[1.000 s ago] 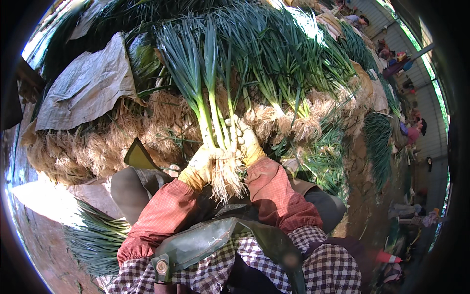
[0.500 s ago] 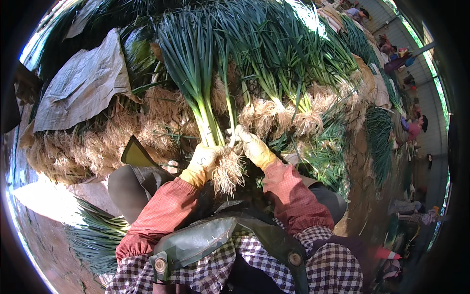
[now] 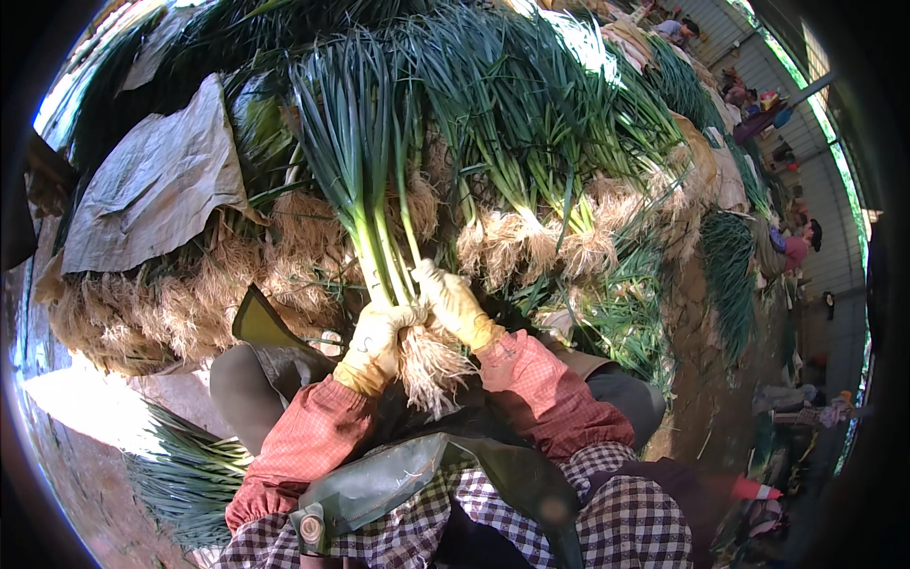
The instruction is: The person cleans bunches of scallions by hand, stripping away the outer layers and cleaning the roots while sitting on the ground in a processing facility.
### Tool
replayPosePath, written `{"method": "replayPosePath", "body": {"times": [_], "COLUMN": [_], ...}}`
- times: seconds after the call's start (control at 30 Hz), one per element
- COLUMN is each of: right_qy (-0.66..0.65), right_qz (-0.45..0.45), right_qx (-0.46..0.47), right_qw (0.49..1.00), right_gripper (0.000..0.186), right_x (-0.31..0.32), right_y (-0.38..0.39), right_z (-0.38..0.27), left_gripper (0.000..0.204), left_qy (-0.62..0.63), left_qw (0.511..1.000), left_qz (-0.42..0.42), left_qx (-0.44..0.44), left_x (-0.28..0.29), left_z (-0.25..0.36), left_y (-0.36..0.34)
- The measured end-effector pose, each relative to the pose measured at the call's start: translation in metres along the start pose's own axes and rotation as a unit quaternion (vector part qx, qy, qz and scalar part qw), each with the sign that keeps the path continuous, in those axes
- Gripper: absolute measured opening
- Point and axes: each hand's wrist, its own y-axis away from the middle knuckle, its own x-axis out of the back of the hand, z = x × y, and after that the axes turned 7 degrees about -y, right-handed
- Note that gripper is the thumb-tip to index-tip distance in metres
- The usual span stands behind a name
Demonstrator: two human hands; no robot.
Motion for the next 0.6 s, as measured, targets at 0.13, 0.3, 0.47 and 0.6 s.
{"method": "replayPosePath", "body": {"times": [0.13,0.3,0.47,0.6], "right_qy": [0.378,0.602,-0.168,-0.344], "right_qz": [0.198,0.079,0.048,0.042], "right_qx": [0.105,-0.059,-0.089,-0.169], "right_qw": [0.898,0.792,0.981,0.923], "right_gripper": [0.033,0.042,0.018,0.017], "right_x": [0.055,0.063,0.078,0.016], "right_y": [-0.047,-0.104,-0.075,-0.021], "right_z": [-0.044,-0.038,-0.033,-0.019], "left_gripper": [0.028,0.025,0.023,0.026], "left_qy": [0.005,-0.055,0.045,0.032], "left_qw": [0.996,0.997,0.999,0.994], "left_qz": [-0.035,-0.044,0.005,-0.079], "left_qx": [-0.077,-0.010,0.008,0.075], "left_x": [-0.018,-0.015,-0.004,-0.007], "left_z": [0.018,-0.001,0.018,0.004], "left_y": [0.008,-0.004,-0.016,-0.010]}}
